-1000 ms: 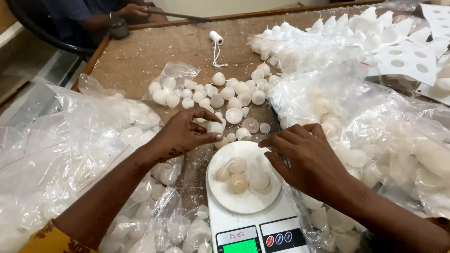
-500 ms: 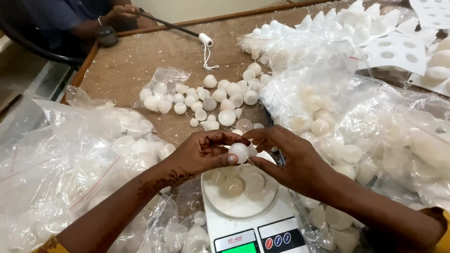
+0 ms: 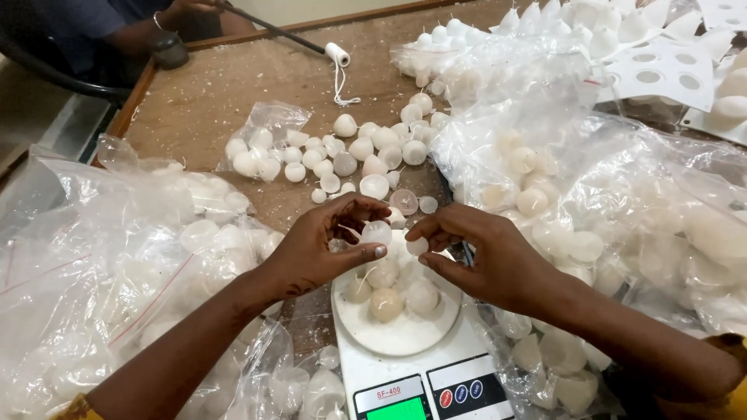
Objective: The recorder is weighing small white wax items and placing them into plastic bags using a digital scale.
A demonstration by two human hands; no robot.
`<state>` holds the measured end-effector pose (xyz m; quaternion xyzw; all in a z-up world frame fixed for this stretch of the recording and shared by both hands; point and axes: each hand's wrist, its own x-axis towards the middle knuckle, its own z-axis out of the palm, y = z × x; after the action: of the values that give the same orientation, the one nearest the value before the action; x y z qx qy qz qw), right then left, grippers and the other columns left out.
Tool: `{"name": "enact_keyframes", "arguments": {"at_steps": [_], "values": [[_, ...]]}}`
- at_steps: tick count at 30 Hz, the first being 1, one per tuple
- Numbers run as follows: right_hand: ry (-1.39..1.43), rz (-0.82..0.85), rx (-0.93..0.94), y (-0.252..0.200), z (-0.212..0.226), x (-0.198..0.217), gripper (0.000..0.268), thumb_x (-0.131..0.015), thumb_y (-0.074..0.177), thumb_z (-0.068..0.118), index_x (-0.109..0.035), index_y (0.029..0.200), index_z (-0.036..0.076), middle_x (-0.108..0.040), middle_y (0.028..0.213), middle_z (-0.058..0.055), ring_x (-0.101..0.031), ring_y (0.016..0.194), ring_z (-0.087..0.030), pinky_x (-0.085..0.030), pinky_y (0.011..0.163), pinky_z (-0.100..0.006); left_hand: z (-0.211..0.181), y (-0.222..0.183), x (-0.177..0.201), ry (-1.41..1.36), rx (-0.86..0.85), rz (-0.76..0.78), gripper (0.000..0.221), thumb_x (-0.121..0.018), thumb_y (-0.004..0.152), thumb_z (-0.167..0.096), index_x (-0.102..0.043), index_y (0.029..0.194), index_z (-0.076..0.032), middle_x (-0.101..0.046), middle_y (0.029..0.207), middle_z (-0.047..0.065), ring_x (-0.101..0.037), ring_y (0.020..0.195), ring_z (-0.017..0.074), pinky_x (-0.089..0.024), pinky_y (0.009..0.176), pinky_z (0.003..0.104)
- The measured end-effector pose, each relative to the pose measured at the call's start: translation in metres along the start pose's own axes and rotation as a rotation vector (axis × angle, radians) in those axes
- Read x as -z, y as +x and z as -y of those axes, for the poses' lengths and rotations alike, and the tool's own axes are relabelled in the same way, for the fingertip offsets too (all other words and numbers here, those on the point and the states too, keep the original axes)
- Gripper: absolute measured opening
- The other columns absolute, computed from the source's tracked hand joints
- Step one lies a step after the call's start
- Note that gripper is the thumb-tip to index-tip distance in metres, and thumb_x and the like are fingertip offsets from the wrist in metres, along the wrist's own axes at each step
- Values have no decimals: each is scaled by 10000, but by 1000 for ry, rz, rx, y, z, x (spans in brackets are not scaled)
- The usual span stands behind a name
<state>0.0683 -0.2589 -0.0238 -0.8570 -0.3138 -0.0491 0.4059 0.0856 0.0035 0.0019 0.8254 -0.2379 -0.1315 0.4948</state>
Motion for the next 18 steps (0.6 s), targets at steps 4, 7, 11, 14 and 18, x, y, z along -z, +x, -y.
{"name": "enact_keyframes", "arguments": {"at_steps": [4, 7, 11, 14, 18], "values": [[-1, 95, -112, 2, 2, -2, 303, -739, 875, 226, -696, 1161, 137, -751, 1106, -31, -717, 976, -169, -610, 808, -334, 13, 1, -2, 82, -25, -54, 394, -810, 836, -234, -687, 1188, -106, -732, 1192, 62, -727, 1028, 162, -619, 920, 321], [-78, 156, -185, 4, 6, 0, 335, -717, 894, 295, -689, 1204, 170, -753, 1128, -7, -608, 1030, -196, -550, 827, -366, 20, 1, -3, 118, -100, -45, 350, -800, 856, -242, -720, 1172, -114, -701, 1217, 64, -726, 1064, 171, -620, 954, 315], [-124, 202, -204, 4, 9, -1, 324, -704, 896, 335, -691, 1186, 192, -764, 1135, 20, -496, 1050, -217, -471, 868, -378, 15, 0, -3, 205, -103, -24, 316, -786, 879, -221, -740, 1170, -107, -736, 1175, 73, -721, 1064, 186, -599, 936, 331], [-210, 269, -294, 10, 24, 3, 331, -725, 889, 374, -699, 1186, 232, -733, 1109, 16, -474, 1051, -224, -474, 860, -376, 9, -1, -3, 98, -16, -13, 358, -757, 880, -227, -693, 1213, -114, -751, 1195, 54, -738, 1051, 162, -612, 939, 335], [-317, 315, -361, 13, 32, 9, 337, -752, 885, 409, -709, 1185, 261, -701, 1115, 16, -460, 1050, -232, -466, 873, -381, 11, -1, -2, 170, -50, -27, 347, -764, 875, -207, -703, 1200, -102, -773, 1192, 61, -730, 1070, 175, -586, 952, 358]]}}
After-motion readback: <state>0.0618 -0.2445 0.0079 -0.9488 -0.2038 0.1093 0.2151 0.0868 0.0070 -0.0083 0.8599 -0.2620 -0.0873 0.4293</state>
